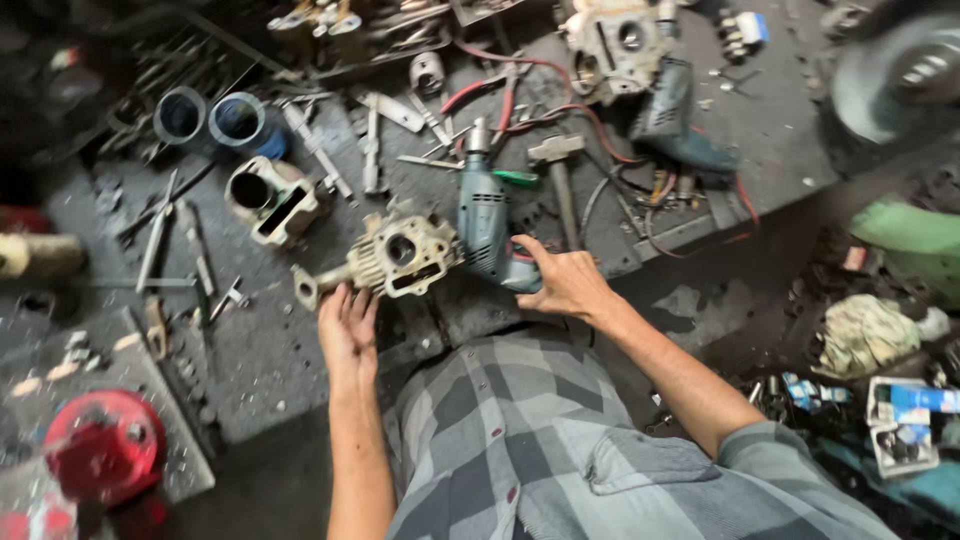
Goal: The person holds an engine cylinder head on a cluttered workbench and scrapes its mating surface with a small hand tool, removing old gasket material and debris. They rotate the part to reach different sides, brush off loose debris, and fit a small metal fitting into the part while continuing to clean the surface.
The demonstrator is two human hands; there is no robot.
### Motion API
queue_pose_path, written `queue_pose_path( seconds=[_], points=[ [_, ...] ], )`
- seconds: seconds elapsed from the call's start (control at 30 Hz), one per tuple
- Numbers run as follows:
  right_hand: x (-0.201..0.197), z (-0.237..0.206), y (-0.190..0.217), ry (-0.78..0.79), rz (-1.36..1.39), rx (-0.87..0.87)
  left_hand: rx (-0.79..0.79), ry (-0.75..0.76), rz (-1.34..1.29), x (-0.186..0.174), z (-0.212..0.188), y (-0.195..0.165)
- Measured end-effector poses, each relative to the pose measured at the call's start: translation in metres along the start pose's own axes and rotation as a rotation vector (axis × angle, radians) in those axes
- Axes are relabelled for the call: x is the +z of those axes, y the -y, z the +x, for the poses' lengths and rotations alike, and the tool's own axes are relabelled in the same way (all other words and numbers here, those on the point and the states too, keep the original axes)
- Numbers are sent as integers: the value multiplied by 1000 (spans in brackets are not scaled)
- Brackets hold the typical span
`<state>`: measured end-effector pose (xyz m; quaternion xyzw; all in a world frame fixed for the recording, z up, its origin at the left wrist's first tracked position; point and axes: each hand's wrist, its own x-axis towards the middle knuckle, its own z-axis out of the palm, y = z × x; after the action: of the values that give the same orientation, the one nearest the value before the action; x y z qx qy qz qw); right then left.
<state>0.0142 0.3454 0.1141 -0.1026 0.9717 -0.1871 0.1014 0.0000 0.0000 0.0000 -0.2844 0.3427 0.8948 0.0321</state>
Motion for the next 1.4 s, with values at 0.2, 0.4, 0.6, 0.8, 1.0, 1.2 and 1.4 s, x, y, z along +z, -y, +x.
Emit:
queue_pose_path(
  seconds=[0.2,0.4,0.6,0.8,1.0,1.2,1.4],
  points=[
    [-3,-36,-30,-290,340,-168,-53,3,18,-11,-1,5],
    [-36,-107,-65,-417,633,119,-29,16,126,-2,9,10],
    [-69,-147,-132,-743,532,181,-24,-37,131,-1,23,14],
    [-128,-117,-237,-786,-3,-6,9,-107,84,10,29,26],
    [-169,-34,-318,-684,-452,-84,15,-178,98,20,30,29],
    [-190,35,-372,-573,-460,-49,17,-203,91,38,20,33],
    [-194,77,-403,-540,-427,19,82,-216,40,51,20,53]
  ],
)
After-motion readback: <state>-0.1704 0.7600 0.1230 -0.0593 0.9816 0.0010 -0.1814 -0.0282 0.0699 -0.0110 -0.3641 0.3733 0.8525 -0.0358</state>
